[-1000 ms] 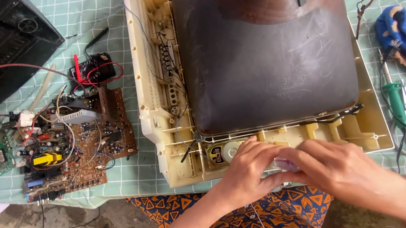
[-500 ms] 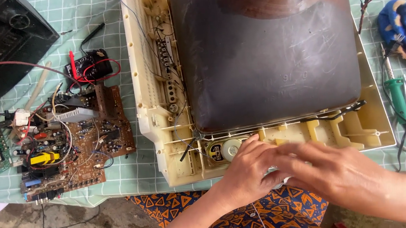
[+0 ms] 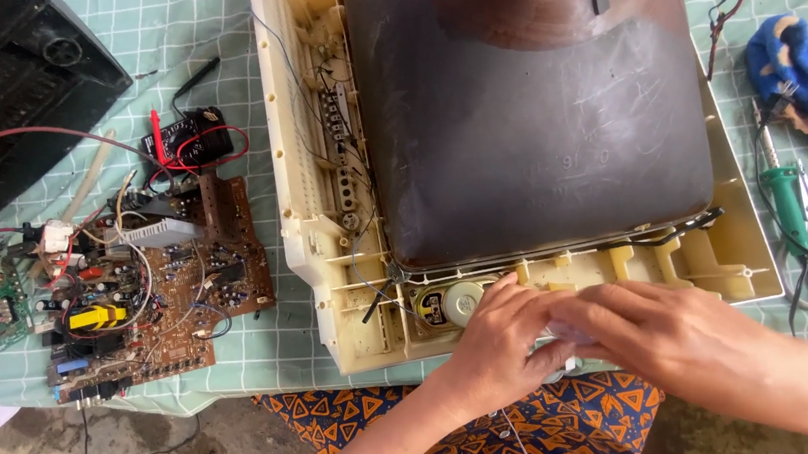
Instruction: Installing a speaker into a CRT television chassis using a screwdriver
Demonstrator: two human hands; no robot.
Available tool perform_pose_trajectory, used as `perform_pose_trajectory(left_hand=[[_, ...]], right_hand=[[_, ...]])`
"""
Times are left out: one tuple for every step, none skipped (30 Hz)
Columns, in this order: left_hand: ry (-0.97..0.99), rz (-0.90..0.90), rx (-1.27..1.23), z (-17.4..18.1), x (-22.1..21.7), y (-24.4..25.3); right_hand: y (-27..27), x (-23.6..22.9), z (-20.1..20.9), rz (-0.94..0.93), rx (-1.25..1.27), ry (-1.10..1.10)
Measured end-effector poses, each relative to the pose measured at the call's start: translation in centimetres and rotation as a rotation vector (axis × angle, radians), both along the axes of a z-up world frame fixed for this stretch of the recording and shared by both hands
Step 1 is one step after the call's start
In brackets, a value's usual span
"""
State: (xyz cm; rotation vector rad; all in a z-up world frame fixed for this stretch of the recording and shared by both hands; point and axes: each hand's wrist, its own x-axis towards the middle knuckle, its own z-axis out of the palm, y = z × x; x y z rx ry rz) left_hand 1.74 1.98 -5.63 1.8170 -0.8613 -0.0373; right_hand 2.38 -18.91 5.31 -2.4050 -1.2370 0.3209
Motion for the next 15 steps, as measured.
perform_pose_trajectory(left_hand=[[0.007,0.021,0.002,0.1,0.0,-0.1],[0.014,0.042,0.004,0.1,-0.1,-0.1],[0.008,0.041,0.003,-0.2,-0.2,-0.2],[0.000,0.041,0.002,-0.6,-0.4,-0.2],[-0.006,0.045,-0.001,-0.9,-0.5,-0.3],[-0.010,0.048,-0.002,-0.4,-0.5,-0.2],[0.008,0.038,0.008,0.1,-0.4,-0.1],[0.027,0.028,0.018,0.6,-0.3,0.0],[0.019,0.026,0.017,0.7,-0.3,0.0],[0.048,0.035,0.012,0.8,-0.2,0.0],[0.073,0.042,0.008,0.9,-0.1,0.0],[0.063,0.040,0.008,1.2,-0.1,-0.1],[0.086,0.032,0.000,1.4,0.0,-0.1],[0.108,0.023,-0.008,1.6,0.1,0.0],[0.095,0.025,-0.008,1.5,0.0,0.0]], right_hand=[[0.2,-0.3,-0.8,-0.071,-0.093,-0.191],[0.4,-0.5,-1.7,-0.142,-0.186,-0.382],[0.5,-0.4,-1.2,-0.143,-0.186,-0.389],[0.6,-0.3,-0.7,-0.129,-0.118,-0.305],[0.8,-0.2,-0.2,-0.110,-0.050,-0.220],[0.7,0.0,0.1,-0.107,-0.051,-0.224],[0.5,0.2,0.3,-0.047,-0.002,-0.126],[0.4,0.3,0.6,0.013,0.046,-0.029],[0.3,0.0,-0.6,0.012,0.044,-0.036],[0.2,-0.3,-1.8,-0.047,-0.055,-0.237],[0.1,-0.6,-3.1,-0.107,-0.153,-0.441],[0.2,-0.3,-2.5,-0.110,-0.153,-0.450],[0.4,0.0,-1.9,-0.114,-0.054,-0.281],[0.7,0.3,-1.3,-0.117,0.045,-0.112],[0.5,0.5,-1.0,-0.115,0.047,-0.125]])
